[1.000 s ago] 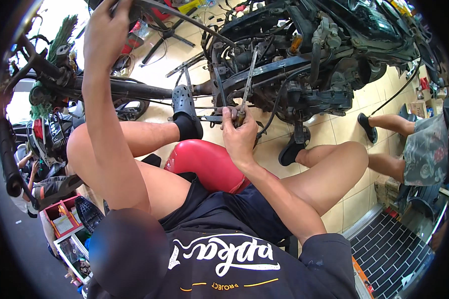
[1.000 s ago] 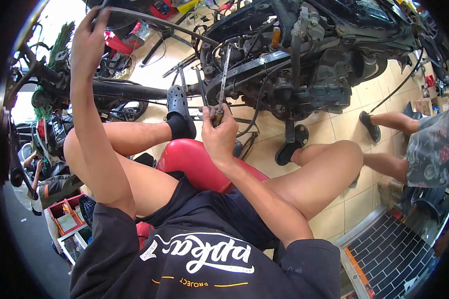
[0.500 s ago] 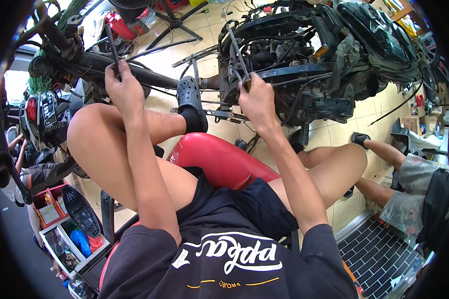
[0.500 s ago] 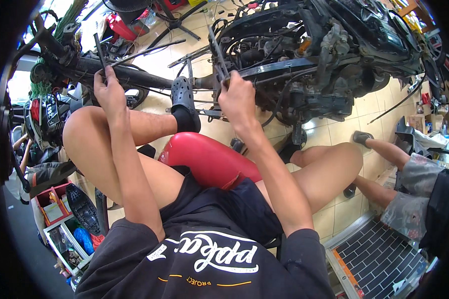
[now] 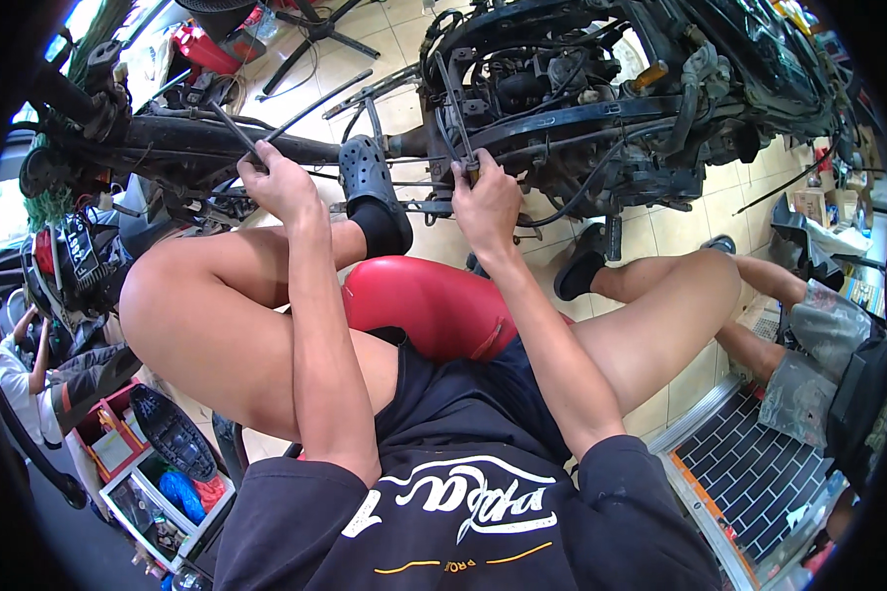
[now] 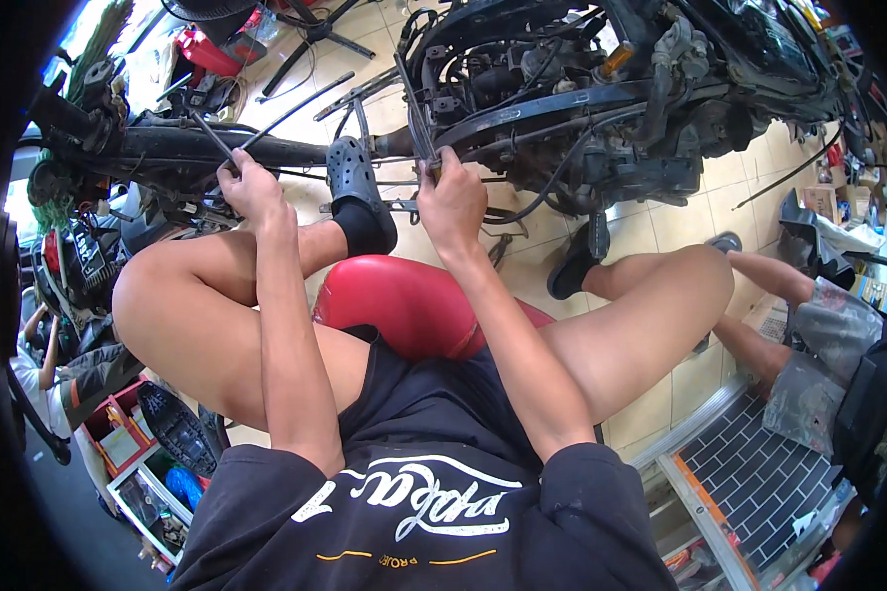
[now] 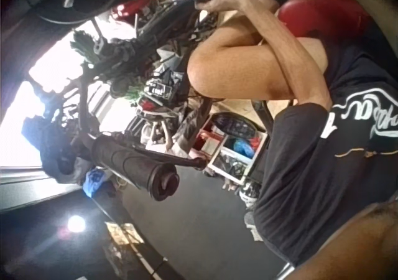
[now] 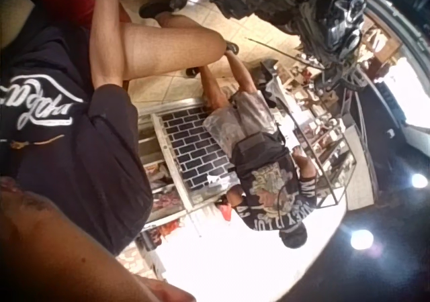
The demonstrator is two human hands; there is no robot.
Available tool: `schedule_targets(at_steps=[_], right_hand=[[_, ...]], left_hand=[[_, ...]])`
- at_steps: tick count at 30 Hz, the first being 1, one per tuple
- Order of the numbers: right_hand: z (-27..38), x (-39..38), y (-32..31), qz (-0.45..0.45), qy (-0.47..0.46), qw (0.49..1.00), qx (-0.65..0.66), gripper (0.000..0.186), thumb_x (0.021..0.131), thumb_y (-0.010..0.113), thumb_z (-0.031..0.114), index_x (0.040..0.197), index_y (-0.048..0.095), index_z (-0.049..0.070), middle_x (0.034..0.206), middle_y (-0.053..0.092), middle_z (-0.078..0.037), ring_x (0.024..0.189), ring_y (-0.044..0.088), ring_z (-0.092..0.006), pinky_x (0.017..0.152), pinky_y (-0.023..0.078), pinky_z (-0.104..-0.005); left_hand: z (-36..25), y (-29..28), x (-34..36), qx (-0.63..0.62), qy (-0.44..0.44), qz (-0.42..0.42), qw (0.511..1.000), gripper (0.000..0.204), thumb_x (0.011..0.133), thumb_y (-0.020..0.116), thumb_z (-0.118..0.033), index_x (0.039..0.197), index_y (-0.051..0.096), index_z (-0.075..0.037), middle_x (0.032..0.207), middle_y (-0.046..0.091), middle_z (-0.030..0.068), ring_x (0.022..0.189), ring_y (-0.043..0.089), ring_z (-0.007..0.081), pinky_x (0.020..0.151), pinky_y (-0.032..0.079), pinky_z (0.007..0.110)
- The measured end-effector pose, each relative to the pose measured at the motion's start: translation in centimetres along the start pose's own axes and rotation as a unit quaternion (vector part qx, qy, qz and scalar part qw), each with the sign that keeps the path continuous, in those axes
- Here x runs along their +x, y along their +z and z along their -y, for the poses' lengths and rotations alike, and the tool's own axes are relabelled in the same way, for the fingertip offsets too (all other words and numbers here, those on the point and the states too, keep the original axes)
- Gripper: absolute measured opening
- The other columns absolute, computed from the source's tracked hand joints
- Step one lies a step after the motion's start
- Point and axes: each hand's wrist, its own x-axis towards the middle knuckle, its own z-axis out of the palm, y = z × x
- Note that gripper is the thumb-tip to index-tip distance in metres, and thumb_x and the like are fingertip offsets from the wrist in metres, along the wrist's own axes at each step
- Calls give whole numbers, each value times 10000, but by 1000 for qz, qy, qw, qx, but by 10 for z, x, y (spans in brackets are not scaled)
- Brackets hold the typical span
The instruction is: Repairing components of a motorcycle using hand tools like screwdrivers and wrenches.
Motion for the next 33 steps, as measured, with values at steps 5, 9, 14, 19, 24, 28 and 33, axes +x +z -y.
schedule_targets(at_steps=[5,9,14,19,24,28,33], right_hand=[[-3,2,5,-21,3,1000,-15,176,876,674,193,885,648,19,689,663,-195,705,655,-416,624,491,-486],[-5,-7,1,-2,5,1000,29,147,869,668,159,863,621,20,700,660,-218,678,646,-431,613,473,-513],[-4,3,5,-23,7,999,21,148,871,668,157,862,625,15,709,669,-209,680,650,-428,617,480,-507],[2,22,15,-10,-16,999,-42,150,877,653,154,871,633,5,718,667,-235,696,667,-423,638,525,-500],[2,55,19,-40,-19,996,-78,160,858,678,165,843,642,9,731,667,-236,737,669,-428,664,538,-509],[16,77,36,-33,-59,995,-75,134,838,681,145,853,656,14,746,673,-237,745,680,-423,690,556,-499],[39,64,26,42,-66,986,-147,59,880,608,56,831,643,57,781,705,-178,762,727,-293,689,597,-399]], left_hand=[[12,1,-1,-17,-44,-12,999,238,1019,515,-180,1016,550,55,903,596,101,808,537,192,758,445,332],[11,1,1,-17,-94,-6,995,226,1017,521,-182,995,543,41,886,584,83,780,520,179,731,438,327],[10,-2,1,-14,-112,22,993,219,1011,530,-187,963,526,26,847,551,64,753,490,154,697,421,313],[12,-2,0,1,-114,32,993,225,1005,541,-192,946,525,25,842,540,59,730,476,150,670,417,313],[24,11,-9,5,-103,57,993,233,999,559,-191,955,541,37,856,544,58,748,478,159,676,419,314],[40,0,11,-26,-118,60,991,230,1004,562,-217,927,503,-8,711,472,14,588,431,123,502,366,294],[19,-5,5,2,-104,107,989,218,1003,562,-242,939,500,-44,663,428,-16,509,375,85,418,271,266]])
